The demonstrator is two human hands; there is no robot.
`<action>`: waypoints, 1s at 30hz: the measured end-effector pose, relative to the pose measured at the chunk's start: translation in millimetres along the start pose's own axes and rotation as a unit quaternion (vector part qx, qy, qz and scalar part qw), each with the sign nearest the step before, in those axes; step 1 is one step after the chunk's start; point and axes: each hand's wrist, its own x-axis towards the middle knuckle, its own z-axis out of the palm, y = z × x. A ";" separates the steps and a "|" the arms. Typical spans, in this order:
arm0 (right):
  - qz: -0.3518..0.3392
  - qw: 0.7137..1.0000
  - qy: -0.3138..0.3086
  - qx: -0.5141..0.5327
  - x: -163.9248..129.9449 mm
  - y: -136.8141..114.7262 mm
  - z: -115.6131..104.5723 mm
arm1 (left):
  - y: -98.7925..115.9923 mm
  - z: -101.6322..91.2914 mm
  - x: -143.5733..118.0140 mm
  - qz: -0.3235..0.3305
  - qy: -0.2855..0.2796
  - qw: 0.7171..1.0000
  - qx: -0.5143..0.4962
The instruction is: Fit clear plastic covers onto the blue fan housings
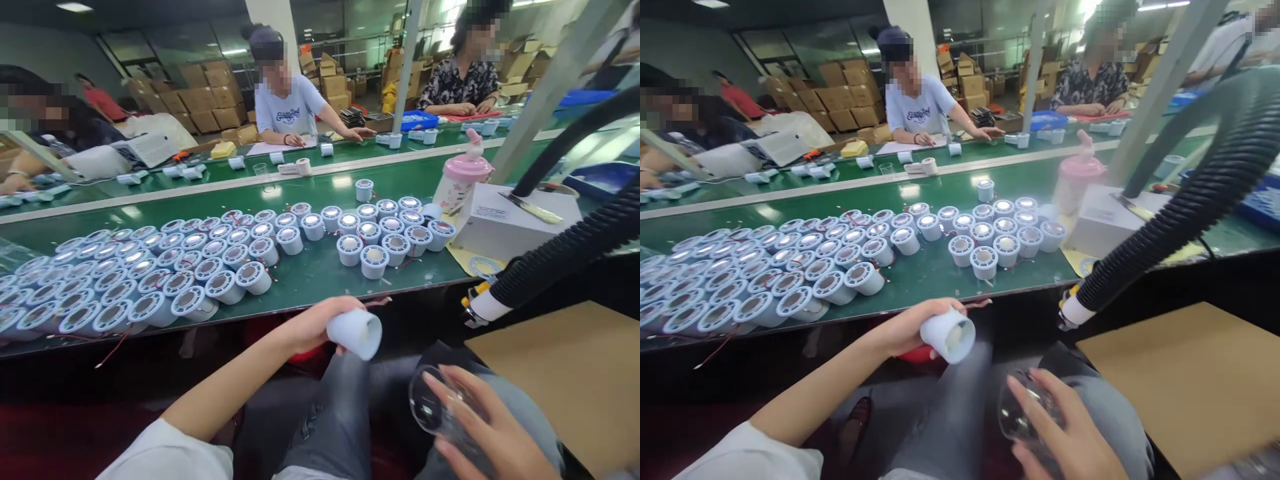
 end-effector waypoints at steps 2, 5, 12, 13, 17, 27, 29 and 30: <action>0.004 0.999 0.020 -0.047 17.2 -13.9 3.3 | -6.8 22.9 13.6 -0.044 -0.148 0.987 -0.053; 0.068 0.990 0.009 -0.125 35.3 -22.9 4.0 | -5.4 43.9 24.5 -0.037 -0.251 0.967 0.017; 0.198 0.975 -0.101 0.007 28.0 -12.3 -4.0 | 6.9 58.2 17.7 0.170 -0.118 0.926 0.317; 0.218 0.968 -0.104 0.069 27.5 -11.9 -5.4 | 3.8 59.6 17.5 0.178 -0.098 0.931 0.302; 0.289 0.928 -0.060 0.226 30.6 -13.8 -11.1 | -17.2 61.7 22.9 0.224 -0.054 0.948 0.221; 0.391 0.802 0.070 0.445 28.9 -2.6 -13.0 | -28.5 62.0 27.8 0.218 -0.159 0.956 0.119; 0.352 0.825 0.045 0.441 27.5 -1.6 -15.7 | -26.4 64.5 26.0 0.169 -0.153 0.972 0.064; 0.324 0.852 0.026 0.410 26.5 -1.9 -17.3 | -26.2 65.6 25.2 0.144 -0.149 0.978 0.029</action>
